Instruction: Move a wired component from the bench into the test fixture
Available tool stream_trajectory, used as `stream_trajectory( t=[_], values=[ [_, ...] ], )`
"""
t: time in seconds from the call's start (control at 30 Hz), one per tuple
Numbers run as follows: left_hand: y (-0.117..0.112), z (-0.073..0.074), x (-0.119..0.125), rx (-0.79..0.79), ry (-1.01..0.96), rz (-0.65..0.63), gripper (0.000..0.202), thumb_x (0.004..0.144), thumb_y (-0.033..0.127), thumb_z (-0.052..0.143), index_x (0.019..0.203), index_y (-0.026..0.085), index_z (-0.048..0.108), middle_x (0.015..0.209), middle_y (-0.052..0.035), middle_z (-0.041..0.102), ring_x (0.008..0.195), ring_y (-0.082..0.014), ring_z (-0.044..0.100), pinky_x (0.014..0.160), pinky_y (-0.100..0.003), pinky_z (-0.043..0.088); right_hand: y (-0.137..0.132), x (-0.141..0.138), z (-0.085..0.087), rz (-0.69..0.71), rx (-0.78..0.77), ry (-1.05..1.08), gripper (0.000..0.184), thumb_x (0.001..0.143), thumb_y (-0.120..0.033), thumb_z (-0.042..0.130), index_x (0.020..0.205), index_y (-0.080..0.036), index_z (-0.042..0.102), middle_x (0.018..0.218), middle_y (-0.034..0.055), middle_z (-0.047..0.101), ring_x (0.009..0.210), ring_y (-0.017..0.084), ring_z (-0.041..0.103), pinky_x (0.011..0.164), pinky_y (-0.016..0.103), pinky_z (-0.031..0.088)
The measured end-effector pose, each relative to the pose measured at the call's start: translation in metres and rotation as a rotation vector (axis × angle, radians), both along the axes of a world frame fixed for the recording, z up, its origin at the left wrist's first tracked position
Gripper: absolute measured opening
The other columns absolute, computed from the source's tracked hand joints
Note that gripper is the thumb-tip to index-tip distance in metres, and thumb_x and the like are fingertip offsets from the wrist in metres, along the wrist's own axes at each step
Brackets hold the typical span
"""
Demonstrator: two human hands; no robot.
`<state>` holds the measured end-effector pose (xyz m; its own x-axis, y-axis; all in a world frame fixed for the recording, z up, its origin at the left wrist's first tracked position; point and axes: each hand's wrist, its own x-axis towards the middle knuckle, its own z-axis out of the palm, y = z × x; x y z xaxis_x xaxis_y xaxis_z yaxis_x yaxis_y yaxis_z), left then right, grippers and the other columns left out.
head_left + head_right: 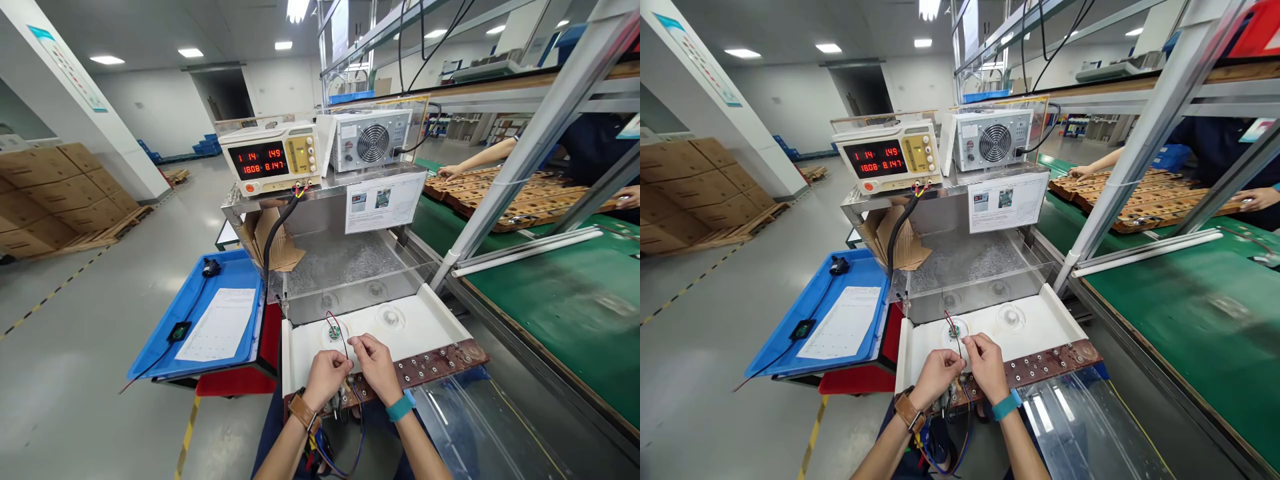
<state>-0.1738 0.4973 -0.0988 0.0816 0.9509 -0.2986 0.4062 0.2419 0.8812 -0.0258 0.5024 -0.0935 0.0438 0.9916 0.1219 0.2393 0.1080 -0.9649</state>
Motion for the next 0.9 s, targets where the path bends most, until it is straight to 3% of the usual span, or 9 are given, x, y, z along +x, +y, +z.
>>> stream_trajectory(
  t=[0.3,0.4,0.57,0.8,0.9],
  values=[
    [-0.001,-0.002,0.002,0.010,0.002,0.014,0.022,0.069,0.036,0.061,0.063,0.015,0.066,0.062,-0.0046,0.067,0.061,-0.0152,0.053,0.061,-0.028,0.037,-0.001,-0.001,0.000,0.008,-0.031,0.020,0.059,0.091,-0.072,0.046,0.069,-0.020,0.064,0.073,0.0059,0.062,0.075,0.020,0.060,0.071,0.030,0.046],
    [0.001,-0.005,0.003,-0.007,-0.002,0.037,0.018,0.065,0.033,0.060,0.058,0.016,0.063,0.060,-0.0039,0.065,0.059,-0.0152,0.052,0.061,-0.029,0.036,0.001,-0.003,-0.005,0.003,-0.035,0.028,0.061,0.087,-0.076,0.047,0.064,-0.021,0.061,0.073,0.0076,0.064,0.074,0.022,0.061,0.070,0.031,0.048],
    [0.008,-0.011,0.003,-0.051,0.024,0.065,0.013,0.059,0.029,0.062,0.052,0.020,0.056,0.055,-0.0010,0.057,0.058,-0.0150,0.048,0.059,-0.030,0.033,0.008,-0.006,-0.013,0.043,-0.039,0.023,0.065,0.083,-0.081,0.046,0.067,-0.021,0.066,0.069,0.0065,0.060,0.070,0.023,0.060,0.068,0.032,0.049],
    [0.015,-0.039,-0.004,-0.111,-0.027,0.036,0.019,0.059,0.033,0.071,0.054,0.021,0.057,0.055,-0.0010,0.058,0.055,-0.0169,0.052,0.058,-0.032,0.036,0.011,-0.004,-0.022,0.054,-0.033,0.025,0.063,0.084,-0.078,0.048,0.064,-0.021,0.064,0.068,0.0051,0.057,0.069,0.022,0.058,0.068,0.030,0.048],
    [0.017,-0.044,-0.005,-0.098,-0.029,0.046,0.022,0.058,0.035,0.074,0.054,0.021,0.058,0.055,-0.0017,0.059,0.056,-0.0178,0.053,0.059,-0.032,0.037,0.011,-0.003,-0.028,0.072,-0.028,0.022,0.058,0.088,-0.073,0.049,0.067,-0.021,0.065,0.070,0.0049,0.059,0.071,0.021,0.058,0.070,0.029,0.048]
  ],
)
